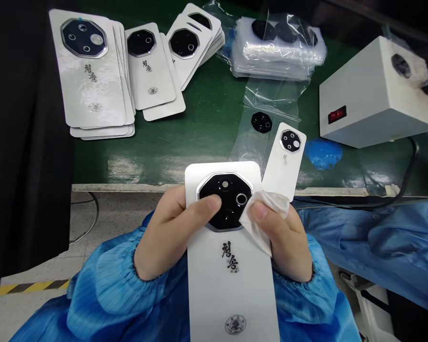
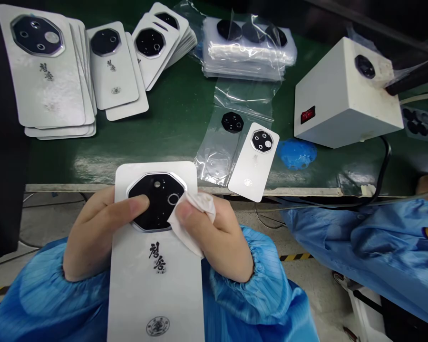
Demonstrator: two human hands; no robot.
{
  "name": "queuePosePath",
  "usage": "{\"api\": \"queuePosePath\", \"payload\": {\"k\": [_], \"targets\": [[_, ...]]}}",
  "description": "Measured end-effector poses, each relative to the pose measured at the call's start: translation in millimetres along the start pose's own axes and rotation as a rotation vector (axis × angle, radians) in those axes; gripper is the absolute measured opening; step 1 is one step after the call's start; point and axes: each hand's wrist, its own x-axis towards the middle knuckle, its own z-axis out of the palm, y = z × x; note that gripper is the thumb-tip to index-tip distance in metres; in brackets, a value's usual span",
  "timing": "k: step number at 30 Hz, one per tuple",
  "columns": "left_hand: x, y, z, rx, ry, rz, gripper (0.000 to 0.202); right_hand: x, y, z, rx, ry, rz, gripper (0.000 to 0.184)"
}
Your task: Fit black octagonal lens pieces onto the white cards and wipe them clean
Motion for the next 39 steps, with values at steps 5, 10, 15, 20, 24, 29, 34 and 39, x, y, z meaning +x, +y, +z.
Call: {"api": "queuePosePath", "payload": {"k": [5, 10, 15, 20, 24, 29, 34, 39], "targets": [[-1.4, -4.1, -2.8, 0.17, 0.018, 0.115, 0.028, 0.7, -4.6, -1.2, -0.027, -0.07, 0.042, 0.006], [0.3, -0.6, -3.6, 0.459, -0.045, 0.395, 0.035, 2.9, -1.9, -3.6, -0.077, -0.039, 0.066, 0.009], [3.5, 5.8, -6.0, 0.54, -0.119, 0.47, 0.031, 3.1, 0.7, -4.6, -0.105, -0.031, 0.037, 0.01], [3.6, 7.7, -6.4, 0.589, -0.146, 0.527, 0.023, 2.7, -3.3, -3.7, -0.181, -0.037, -0.003, 0.011], [2.9, 6.9, -5.2, 0.598, -0.171, 0.512, 0.018, 2.5, -8.5, -3.8, -0.223, -0.079, -0.02, 0.016], [1.4, 3.9, -2.8, 0.573, -0.152, 0.523, 0.017, 2.9, -8.2, -5.8, -0.245, -0.087, -0.073, 0.016], [0.9, 1.1, -2.7, 0.664, -0.113, 0.555, 0.017, 10.1, -4.0, -7.3, -0.212, -0.105, -0.053, 0.012], [8.3, 0.7, -6.9, 0.924, -0.165, 0.701, 0.014, 17.7, 1.3, -10.2, -0.208, -0.143, -0.006, 0.014]]}}
